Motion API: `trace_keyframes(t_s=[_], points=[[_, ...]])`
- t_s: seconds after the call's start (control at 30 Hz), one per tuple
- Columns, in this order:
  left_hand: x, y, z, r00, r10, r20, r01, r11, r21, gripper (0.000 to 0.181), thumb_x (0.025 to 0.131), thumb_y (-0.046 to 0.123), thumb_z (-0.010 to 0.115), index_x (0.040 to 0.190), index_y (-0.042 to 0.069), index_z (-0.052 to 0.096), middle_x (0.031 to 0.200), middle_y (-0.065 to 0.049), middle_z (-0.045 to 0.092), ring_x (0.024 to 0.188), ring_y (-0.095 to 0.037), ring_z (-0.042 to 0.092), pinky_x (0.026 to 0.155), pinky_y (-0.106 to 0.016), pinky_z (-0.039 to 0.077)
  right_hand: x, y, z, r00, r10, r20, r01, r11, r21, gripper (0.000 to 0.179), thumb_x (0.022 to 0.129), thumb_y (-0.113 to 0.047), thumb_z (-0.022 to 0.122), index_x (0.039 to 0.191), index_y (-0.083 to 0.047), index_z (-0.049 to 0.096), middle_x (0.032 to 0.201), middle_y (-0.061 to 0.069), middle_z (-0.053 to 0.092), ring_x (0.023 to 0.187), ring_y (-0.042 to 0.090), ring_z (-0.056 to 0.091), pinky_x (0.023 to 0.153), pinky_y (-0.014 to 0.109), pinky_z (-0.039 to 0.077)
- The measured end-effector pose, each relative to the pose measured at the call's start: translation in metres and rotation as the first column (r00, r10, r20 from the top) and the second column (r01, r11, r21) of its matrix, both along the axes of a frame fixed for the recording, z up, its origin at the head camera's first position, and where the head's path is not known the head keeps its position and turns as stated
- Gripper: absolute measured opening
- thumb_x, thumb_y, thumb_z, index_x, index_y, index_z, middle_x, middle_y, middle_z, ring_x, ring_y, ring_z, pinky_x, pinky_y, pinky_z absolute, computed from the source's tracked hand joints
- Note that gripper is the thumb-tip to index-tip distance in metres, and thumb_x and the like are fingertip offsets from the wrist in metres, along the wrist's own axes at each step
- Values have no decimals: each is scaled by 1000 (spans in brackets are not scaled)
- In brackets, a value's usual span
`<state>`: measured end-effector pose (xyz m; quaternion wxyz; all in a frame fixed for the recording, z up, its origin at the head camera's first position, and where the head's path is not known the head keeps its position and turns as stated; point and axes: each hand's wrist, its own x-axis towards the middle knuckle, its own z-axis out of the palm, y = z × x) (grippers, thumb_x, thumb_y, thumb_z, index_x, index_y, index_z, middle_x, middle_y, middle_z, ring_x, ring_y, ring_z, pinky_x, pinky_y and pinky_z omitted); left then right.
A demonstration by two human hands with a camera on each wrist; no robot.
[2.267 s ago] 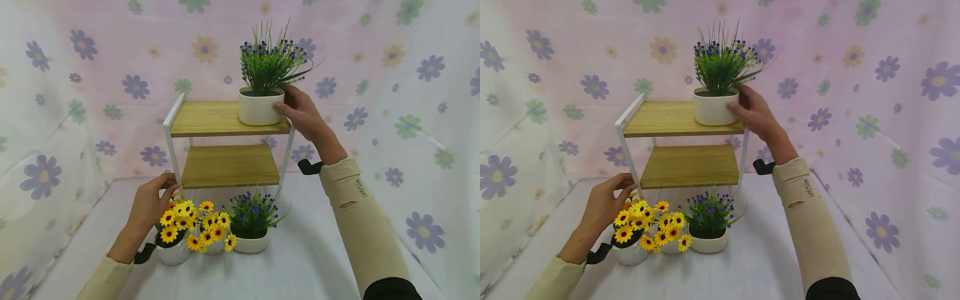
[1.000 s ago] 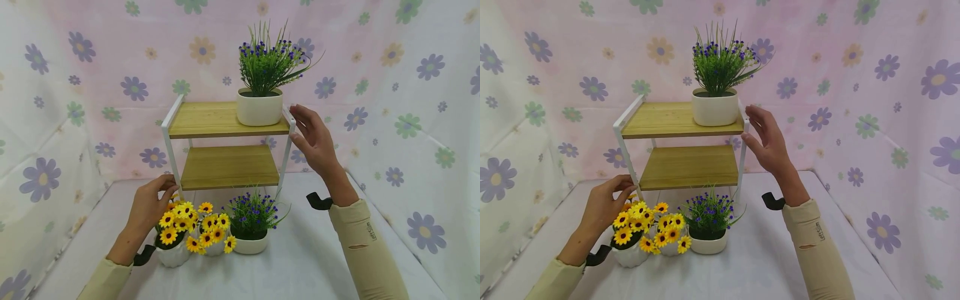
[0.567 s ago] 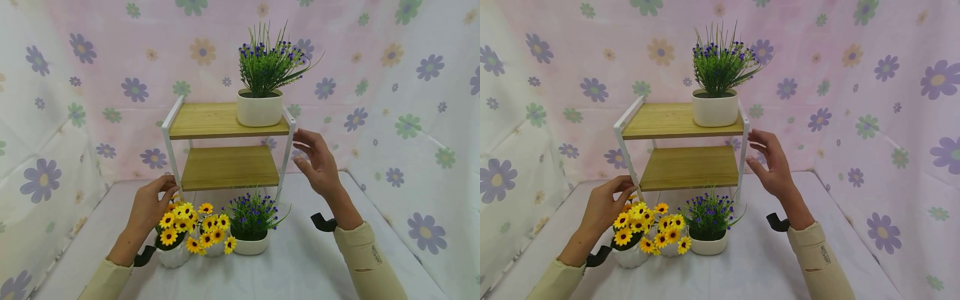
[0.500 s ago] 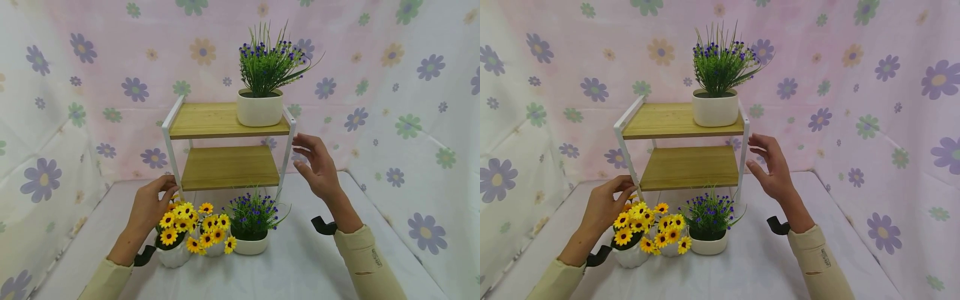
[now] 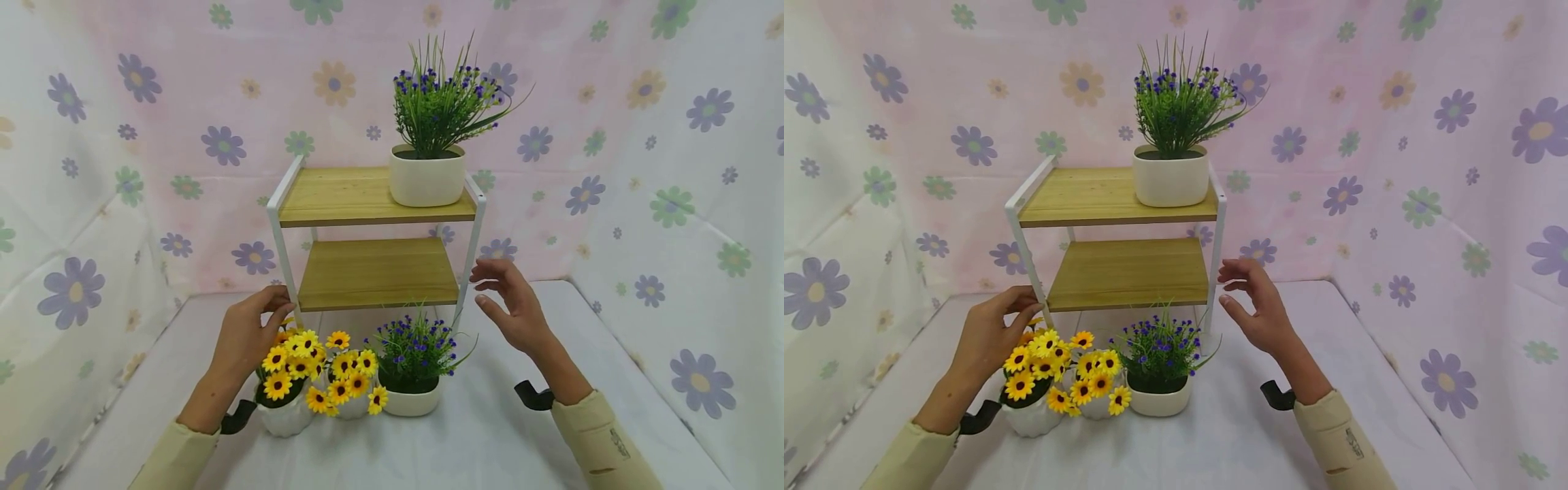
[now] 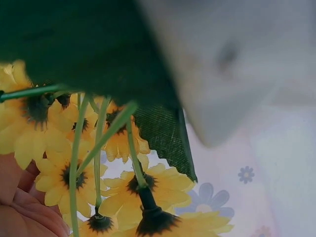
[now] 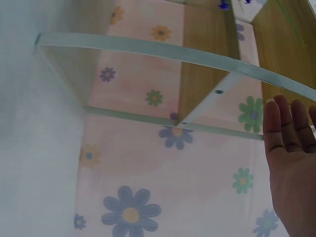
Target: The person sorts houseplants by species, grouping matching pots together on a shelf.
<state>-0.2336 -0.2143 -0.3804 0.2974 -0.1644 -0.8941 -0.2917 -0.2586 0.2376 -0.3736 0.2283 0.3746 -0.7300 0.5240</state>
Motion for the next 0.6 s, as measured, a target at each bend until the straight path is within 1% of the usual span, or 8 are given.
trace_keyframes(t_s=[0.2,0.33,0.5,0.6], points=[[0,0,1,1000,4,5,-4,1000,-3,24,97,4,77,120,5,71,102,-12,79,94,-34,77,93,-63,58,2,3,-17,998,-13,55,9,998,64,51,96,15,64,144,8,49,129,19,61,115,34,64,102,27,57],[0,1,1,1000,12,18,-12,1000,-4,24,97,4,77,120,6,71,102,-12,79,95,-35,77,95,-63,58,5,7,-30,996,-17,89,9,996,94,50,96,14,64,144,6,50,124,15,63,110,34,67,96,25,58],[1,1,1,1000,10,15,-10,1000,-5,24,97,4,77,120,5,71,102,-12,79,95,-35,77,94,-63,58,6,10,-41,993,33,117,-48,991,122,46,96,16,64,140,4,53,117,18,66,103,29,70,93,24,59],[1,1,2,1000,4,9,-4,1000,-5,24,97,3,77,120,5,71,102,-12,79,95,-35,77,94,-63,58,4,11,-46,989,73,128,-95,981,169,42,97,15,63,137,4,55,110,18,70,98,26,72,91,27,59]])
